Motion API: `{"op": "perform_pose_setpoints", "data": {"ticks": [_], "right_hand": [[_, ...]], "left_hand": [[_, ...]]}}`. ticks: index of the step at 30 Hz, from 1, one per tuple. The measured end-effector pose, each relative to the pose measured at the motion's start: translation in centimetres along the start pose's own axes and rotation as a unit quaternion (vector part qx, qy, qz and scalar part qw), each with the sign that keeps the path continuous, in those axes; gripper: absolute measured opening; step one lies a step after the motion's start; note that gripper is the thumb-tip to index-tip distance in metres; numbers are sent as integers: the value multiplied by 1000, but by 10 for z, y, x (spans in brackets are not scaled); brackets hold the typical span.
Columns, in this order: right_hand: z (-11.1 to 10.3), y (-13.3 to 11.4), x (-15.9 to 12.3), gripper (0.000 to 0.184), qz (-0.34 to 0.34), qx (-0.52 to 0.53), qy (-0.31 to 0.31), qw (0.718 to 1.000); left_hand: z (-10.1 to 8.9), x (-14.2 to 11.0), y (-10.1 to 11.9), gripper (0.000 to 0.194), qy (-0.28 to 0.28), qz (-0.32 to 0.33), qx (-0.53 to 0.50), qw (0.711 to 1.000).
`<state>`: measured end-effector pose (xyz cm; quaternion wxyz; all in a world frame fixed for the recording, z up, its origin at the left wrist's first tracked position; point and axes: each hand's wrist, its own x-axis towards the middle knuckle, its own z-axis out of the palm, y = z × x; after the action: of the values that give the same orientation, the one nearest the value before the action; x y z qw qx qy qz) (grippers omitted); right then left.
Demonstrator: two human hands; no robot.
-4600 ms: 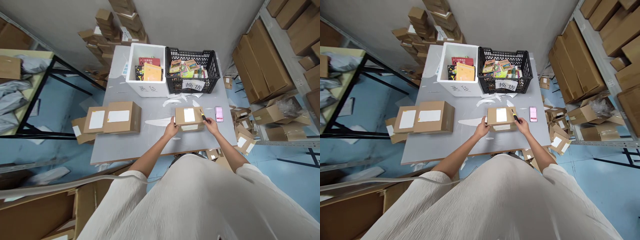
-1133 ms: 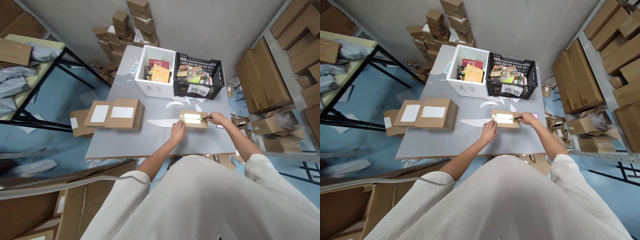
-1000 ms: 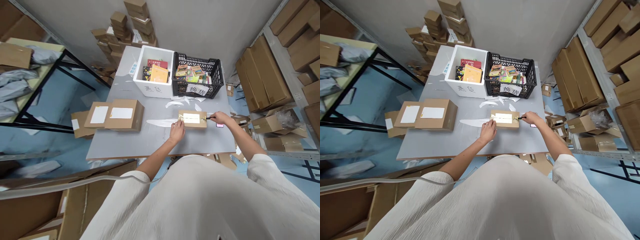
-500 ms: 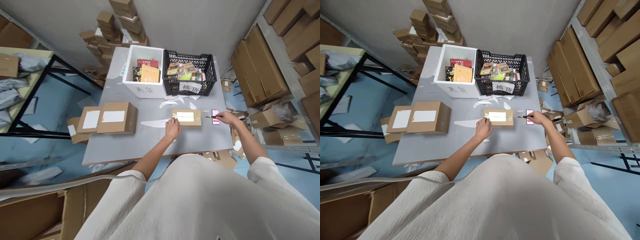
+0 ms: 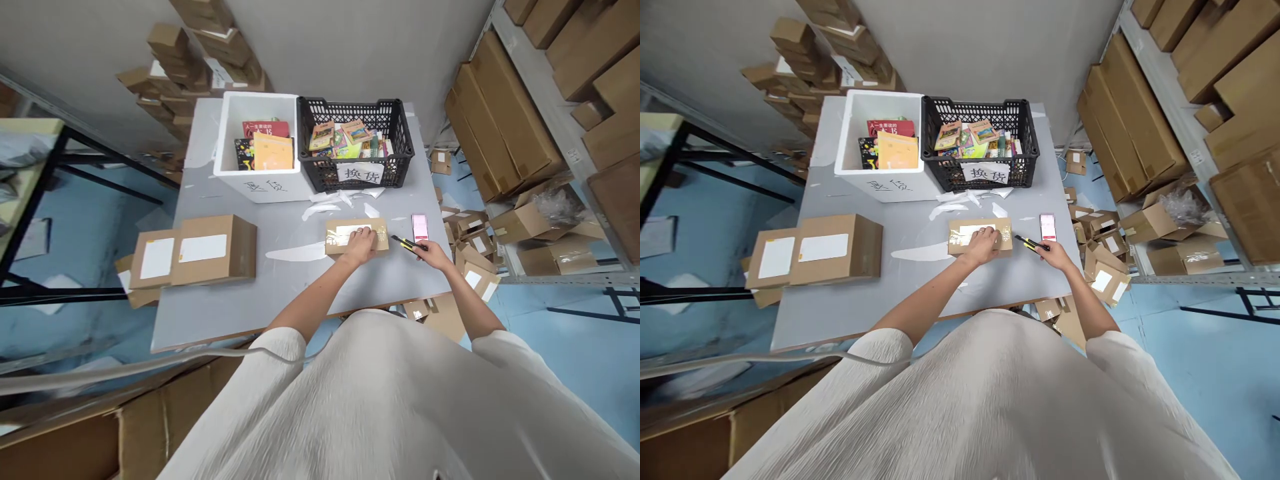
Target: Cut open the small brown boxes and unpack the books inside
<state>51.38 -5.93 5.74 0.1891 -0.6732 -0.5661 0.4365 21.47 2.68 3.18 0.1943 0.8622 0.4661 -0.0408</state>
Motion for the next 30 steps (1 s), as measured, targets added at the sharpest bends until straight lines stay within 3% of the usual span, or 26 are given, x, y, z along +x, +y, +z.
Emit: {"op": "perform_pose_setpoints", "data": {"ticks": [5, 11, 16, 22, 26, 30], "right_hand": [[20, 11, -5, 64, -1, 29, 0, 1000], [12, 7, 15, 58, -37, 13, 6, 999], [-7, -4, 47, 42, -75, -117, 0, 990], [-21, -28, 85, 40, -115, -306, -62, 943], [-20, -36, 102, 40, -138, -362, -90, 918], [-17, -31, 108, 43, -164, -358, -107, 913]], "left_hand": [[2, 7, -2, 58, -25, -4, 18, 1000], [5, 9, 2, 59, -26, -6, 32, 999], [11, 7, 4, 66, -19, -20, 34, 999], [13, 3, 8, 64, -8, -26, 37, 999], [12, 1, 11, 66, -6, -31, 44, 999], [12, -2, 11, 62, -5, -30, 50, 998]]}}
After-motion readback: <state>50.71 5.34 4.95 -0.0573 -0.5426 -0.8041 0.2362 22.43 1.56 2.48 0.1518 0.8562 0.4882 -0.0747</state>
